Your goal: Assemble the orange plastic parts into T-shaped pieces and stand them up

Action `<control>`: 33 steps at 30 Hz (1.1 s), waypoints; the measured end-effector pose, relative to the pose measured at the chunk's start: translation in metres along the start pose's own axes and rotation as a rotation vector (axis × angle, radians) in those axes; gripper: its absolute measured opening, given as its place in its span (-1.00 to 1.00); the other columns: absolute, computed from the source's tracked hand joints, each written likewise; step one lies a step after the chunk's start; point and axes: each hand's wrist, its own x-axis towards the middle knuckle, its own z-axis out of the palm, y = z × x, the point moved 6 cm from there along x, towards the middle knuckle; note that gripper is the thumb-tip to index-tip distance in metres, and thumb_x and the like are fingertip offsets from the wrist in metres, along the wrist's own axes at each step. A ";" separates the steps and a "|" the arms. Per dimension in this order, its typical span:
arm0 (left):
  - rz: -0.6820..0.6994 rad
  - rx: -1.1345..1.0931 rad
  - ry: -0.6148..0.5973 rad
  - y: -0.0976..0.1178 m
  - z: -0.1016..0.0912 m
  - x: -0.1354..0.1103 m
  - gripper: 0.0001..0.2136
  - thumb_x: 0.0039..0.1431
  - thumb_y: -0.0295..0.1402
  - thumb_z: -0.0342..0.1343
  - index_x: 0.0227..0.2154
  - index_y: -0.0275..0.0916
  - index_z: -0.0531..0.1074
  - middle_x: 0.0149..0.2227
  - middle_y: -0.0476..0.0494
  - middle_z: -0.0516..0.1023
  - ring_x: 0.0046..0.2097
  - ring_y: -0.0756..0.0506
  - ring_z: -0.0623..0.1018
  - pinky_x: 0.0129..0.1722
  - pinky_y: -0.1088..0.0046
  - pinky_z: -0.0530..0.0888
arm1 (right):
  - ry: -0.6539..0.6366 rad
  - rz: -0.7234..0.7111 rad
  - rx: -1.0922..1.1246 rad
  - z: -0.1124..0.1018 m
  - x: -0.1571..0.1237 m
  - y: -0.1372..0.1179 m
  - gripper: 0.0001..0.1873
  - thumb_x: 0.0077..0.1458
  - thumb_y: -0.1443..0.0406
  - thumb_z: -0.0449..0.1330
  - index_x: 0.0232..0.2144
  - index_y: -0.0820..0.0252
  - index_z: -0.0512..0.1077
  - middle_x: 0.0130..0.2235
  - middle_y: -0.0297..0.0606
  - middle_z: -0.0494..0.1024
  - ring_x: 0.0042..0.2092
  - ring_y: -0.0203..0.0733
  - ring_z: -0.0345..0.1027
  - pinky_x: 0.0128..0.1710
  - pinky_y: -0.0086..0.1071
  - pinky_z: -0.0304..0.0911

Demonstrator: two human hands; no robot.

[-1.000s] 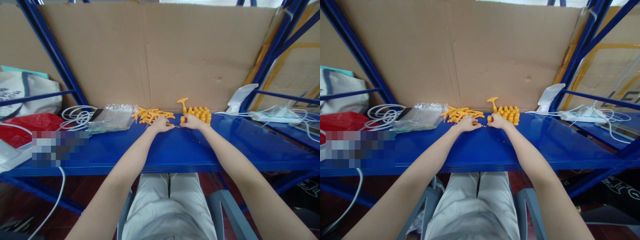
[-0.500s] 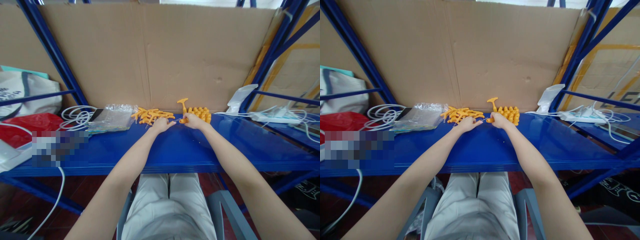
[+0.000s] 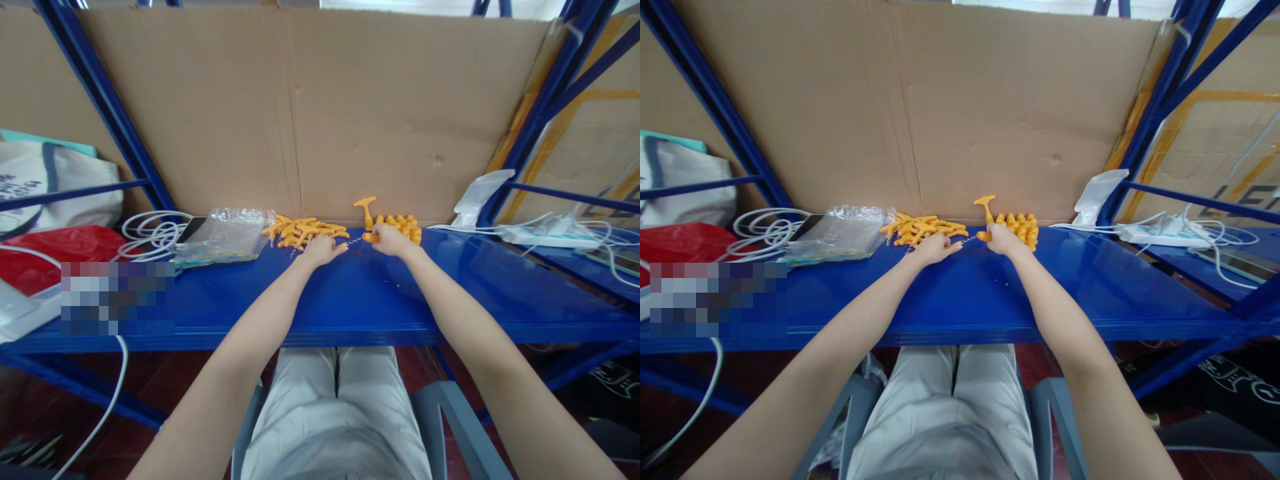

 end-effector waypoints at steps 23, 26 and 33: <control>-0.041 0.030 0.230 -0.010 -0.003 0.004 -0.80 0.17 -0.21 0.20 -0.21 -0.17 0.59 -0.13 -0.24 0.59 -0.02 -0.26 0.55 0.03 0.23 0.50 | -0.036 -0.063 -0.038 -0.005 -0.004 -0.017 -0.70 0.14 0.33 0.24 -0.07 0.18 0.60 -0.09 0.01 0.61 0.04 0.18 0.46 0.09 -0.01 0.31; -0.033 0.014 0.272 -0.011 -0.004 0.005 -0.82 0.14 -0.26 0.23 -0.22 -0.17 0.57 -0.12 -0.25 0.58 -0.02 -0.27 0.55 0.02 0.21 0.51 | -0.039 -0.100 -0.025 -0.005 -0.004 -0.021 -0.69 0.15 0.32 0.25 -0.04 0.13 0.59 -0.08 -0.02 0.60 0.04 0.15 0.45 0.08 -0.03 0.31; -0.174 -0.049 0.270 0.000 -0.019 -0.006 -0.61 0.21 -0.11 0.18 0.01 -0.23 0.46 -0.05 -0.32 0.59 0.04 -0.28 0.56 0.00 0.25 0.49 | -0.021 -0.132 -0.025 -0.010 -0.010 -0.039 -0.64 0.17 0.36 0.21 0.02 0.17 0.56 -0.08 -0.07 0.54 -0.04 -0.03 0.44 0.04 -0.21 0.29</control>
